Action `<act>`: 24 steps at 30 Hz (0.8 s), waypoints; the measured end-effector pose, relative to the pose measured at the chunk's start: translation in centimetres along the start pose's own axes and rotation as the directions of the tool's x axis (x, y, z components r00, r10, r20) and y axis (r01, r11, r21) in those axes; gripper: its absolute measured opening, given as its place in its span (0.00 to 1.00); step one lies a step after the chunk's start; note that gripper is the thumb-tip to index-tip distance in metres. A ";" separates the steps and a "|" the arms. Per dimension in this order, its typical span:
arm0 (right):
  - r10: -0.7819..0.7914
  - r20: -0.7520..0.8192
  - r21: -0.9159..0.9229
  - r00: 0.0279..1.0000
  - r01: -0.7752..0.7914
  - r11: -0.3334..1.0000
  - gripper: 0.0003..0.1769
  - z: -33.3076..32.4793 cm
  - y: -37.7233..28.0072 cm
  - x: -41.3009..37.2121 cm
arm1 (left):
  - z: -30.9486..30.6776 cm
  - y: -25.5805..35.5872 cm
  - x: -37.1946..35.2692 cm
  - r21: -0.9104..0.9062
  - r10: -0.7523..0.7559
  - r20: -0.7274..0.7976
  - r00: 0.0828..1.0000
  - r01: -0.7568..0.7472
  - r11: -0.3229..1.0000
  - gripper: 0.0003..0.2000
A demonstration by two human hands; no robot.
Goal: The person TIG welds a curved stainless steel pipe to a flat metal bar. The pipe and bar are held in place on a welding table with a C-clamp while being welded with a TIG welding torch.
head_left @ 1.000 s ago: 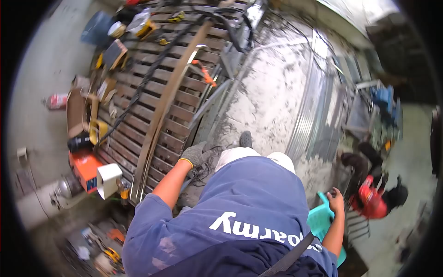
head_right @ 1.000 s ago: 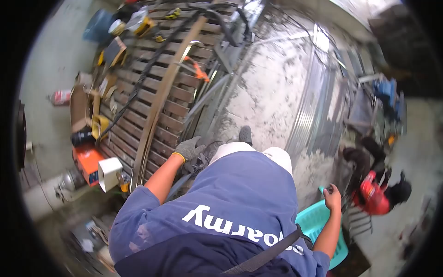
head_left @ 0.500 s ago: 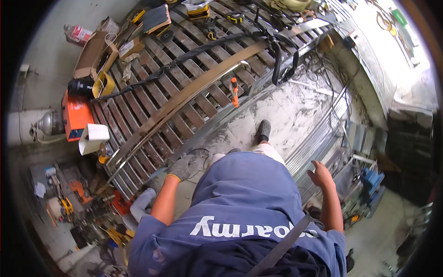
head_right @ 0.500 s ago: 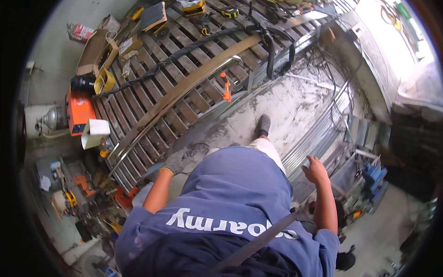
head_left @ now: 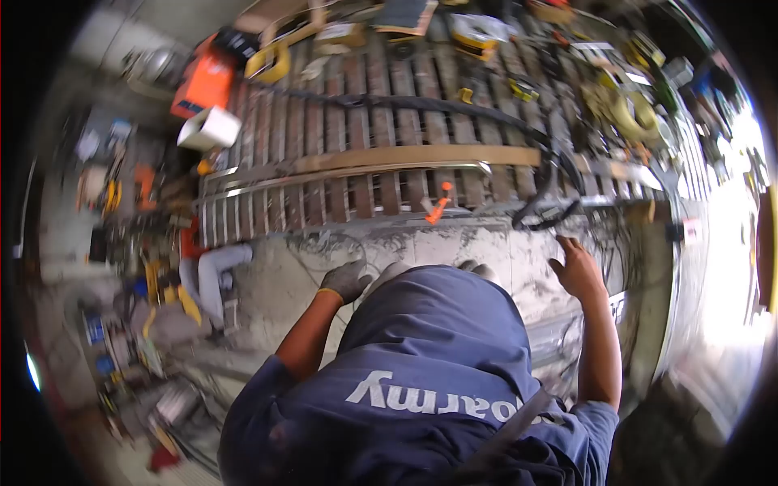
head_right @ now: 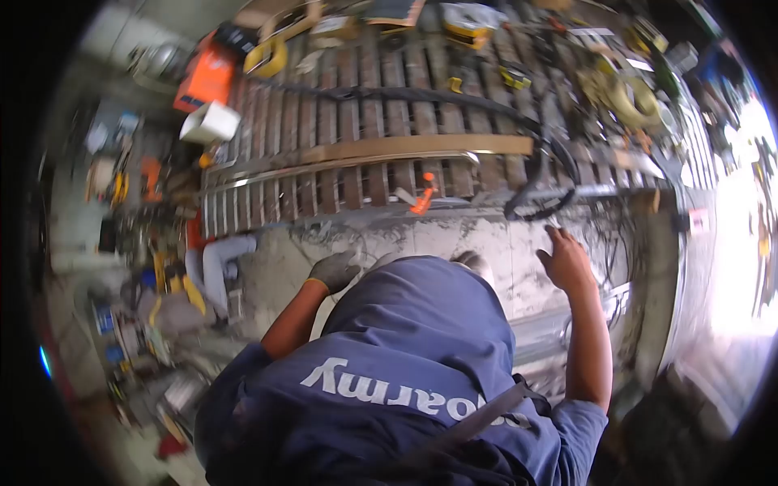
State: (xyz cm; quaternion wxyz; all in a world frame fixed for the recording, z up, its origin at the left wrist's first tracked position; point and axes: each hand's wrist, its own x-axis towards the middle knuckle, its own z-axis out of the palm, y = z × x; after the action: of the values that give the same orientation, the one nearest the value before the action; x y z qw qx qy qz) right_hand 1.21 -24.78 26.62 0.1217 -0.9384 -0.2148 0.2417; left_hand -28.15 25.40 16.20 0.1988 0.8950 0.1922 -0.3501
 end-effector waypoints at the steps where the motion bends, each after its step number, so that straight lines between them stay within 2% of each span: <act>1: -0.044 -0.010 -0.017 0.999 0.044 0.999 0.37 -0.6 0.8 1.6 | 0.2 0.2 -0.2 -0.033 -0.032 -0.031 0.999 0.031 0.999 0.34; 3: -0.054 0.005 0.011 0.999 0.054 0.998 0.39 -2.7 0.3 4.8 | 1.3 0.2 -1.4 -0.110 -0.094 -0.107 0.990 0.082 0.990 0.32; 4: -0.123 -0.096 0.013 0.988 0.125 0.992 0.41 -1.3 2.9 7.8 | 2.0 0.1 -2.2 -0.150 -0.125 -0.148 0.981 0.102 0.983 0.31; 5: -0.074 -0.040 0.074 0.996 0.077 0.994 0.46 -2.2 2.6 10.2 | 2.8 0.0 -3.1 -0.185 -0.153 -0.187 0.970 0.118 0.976 0.30; 6: -0.114 -0.143 0.115 0.983 0.131 0.985 0.47 -1.4 4.0 13.2 | 5.1 -0.9 -3.7 -0.227 -0.174 -0.258 0.951 0.115 0.967 0.30; 7: -0.143 -0.245 0.160 0.959 0.186 0.969 0.49 0.0 6.0 16.5 | 6.9 -1.2 -4.7 -0.268 -0.214 -0.256 0.943 0.143 0.953 0.31; 8: -0.147 -0.264 0.139 0.953 0.188 0.972 0.51 0.0 6.5 19.4 | 8.4 -1.1 -5.7 -0.305 -0.249 -0.254 0.935 0.167 0.938 0.31; 9: -0.111 -0.376 0.082 0.920 0.153 0.985 0.52 0.9 7.1 22.3 | 9.8 -1.0 -6.7 -0.339 -0.279 -0.249 0.927 0.186 0.922 0.32; 10: -0.075 -0.395 0.026 0.916 0.092 0.995 0.54 1.3 7.1 24.9 | 11.4 -0.7 -7.8 -0.333 -0.298 -0.276 0.914 0.199 0.922 0.35; 13: 0.020 -0.397 -0.100 0.918 -0.065 0.993 0.55 3.1 8.0 31.7 | 12.1 1.9 -11.2 -0.429 -0.487 -0.035 0.873 0.427 0.796 0.38; 14: 0.051 -0.388 -0.135 0.920 -0.111 0.985 0.55 3.6 7.7 33.1 | 13.8 1.8 -11.6 -0.440 -0.513 -0.054 0.857 0.441 0.782 0.39; 17: 0.171 -0.302 0.018 0.938 -0.174 0.985 0.52 2.5 4.6 34.0 | 16.1 1.9 -12.5 -0.515 -0.558 -0.063 0.827 0.452 0.728 0.37; 18: 0.190 -0.347 0.016 0.918 -0.197 0.980 0.46 2.6 3.8 33.9 | 16.4 1.8 -12.5 -0.536 -0.566 -0.051 0.823 0.455 0.711 0.35; 21: 0.313 -0.401 0.182 0.861 -0.260 0.948 0.42 2.9 1.8 33.1 | 15.5 0.8 -12.3 -0.563 -0.556 -0.172 0.813 0.382 0.733 0.35; 22: 0.318 -0.469 0.181 0.824 -0.263 0.948 0.38 2.9 1.4 32.6 | 14.7 0.1 -11.8 -0.559 -0.563 -0.197 0.802 0.380 0.737 0.35; 24: 0.326 -0.538 0.262 0.777 -0.214 0.941 0.38 2.9 0.5 31.3 | 10.1 -0.4 -11.1 -0.540 -0.561 -0.243 0.792 0.370 0.756 0.34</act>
State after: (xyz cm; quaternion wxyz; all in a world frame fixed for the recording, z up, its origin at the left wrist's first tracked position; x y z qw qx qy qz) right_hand 24.66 -10.43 11.45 0.2316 -0.9726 -0.0073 -0.0184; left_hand -41.47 18.54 17.06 0.2691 0.7927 0.5269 -0.1470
